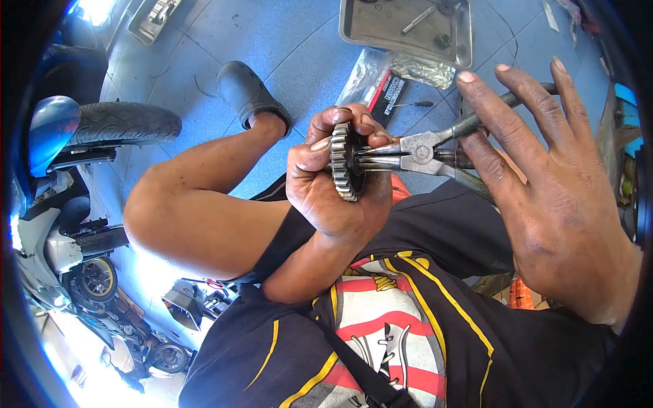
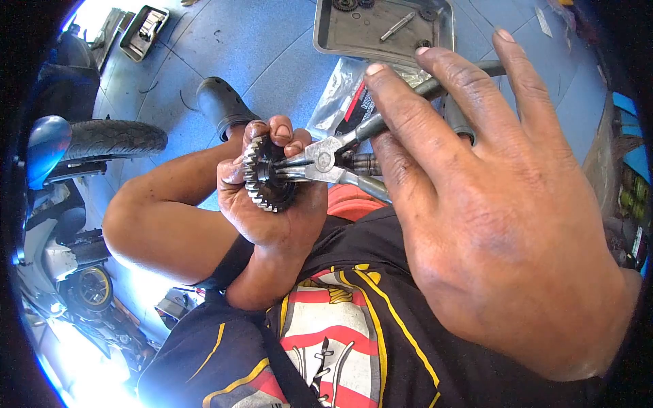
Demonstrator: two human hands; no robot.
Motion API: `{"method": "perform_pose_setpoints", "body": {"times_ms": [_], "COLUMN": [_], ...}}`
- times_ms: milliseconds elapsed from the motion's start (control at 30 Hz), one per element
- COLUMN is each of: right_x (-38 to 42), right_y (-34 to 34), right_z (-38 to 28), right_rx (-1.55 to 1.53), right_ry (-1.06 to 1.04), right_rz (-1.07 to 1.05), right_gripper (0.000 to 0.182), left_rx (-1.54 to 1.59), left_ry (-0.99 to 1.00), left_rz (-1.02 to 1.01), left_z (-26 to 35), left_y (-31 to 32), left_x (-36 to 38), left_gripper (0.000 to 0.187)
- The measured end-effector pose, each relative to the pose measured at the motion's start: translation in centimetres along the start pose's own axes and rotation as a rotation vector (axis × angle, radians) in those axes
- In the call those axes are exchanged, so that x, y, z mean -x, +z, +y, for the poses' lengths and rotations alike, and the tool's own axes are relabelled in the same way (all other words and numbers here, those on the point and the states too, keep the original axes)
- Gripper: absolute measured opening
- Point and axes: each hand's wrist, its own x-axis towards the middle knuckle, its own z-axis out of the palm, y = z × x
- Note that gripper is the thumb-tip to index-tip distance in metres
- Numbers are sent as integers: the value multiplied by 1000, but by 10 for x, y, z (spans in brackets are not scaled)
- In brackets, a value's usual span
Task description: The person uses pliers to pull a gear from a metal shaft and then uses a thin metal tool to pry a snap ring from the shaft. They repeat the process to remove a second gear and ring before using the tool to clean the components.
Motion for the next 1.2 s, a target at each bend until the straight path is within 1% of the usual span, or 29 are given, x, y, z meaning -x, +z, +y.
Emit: {"method": "perform_pose_setpoints", "body": {"times_ms": [133,300,467,933,1033,1100,1200], "right_x": [1,4,6,7,5,5,6], "right_y": [1,0,1,3,6,7,6], "right_z": [2,8,10,1,-1,0,1], "right_rx": [-15,-46,-90,-73,-57,-54,22], "right_ry": [10,7,12,-15,-15,-23,-43], "right_rz": [-21,-39,-68,-23,-13,-7,-10], "right_gripper": [39,41,42,42,41,41,39], "left_rx": [1,-2,12,-12,-25,3,-1], "left_ry": [9,-13,-23,-8,-3,-25,-32], "left_rz": [50,2,2,-32,-24,16,57], "left_z": [-2,-2,-3,-2,-3,-3,-3], "left_y": [2,0,2,-1,-3,-4,-3], "left_x": [1,1,2,1,1,1,2], "left_gripper": [33,34,34,34,34,33,34]}}
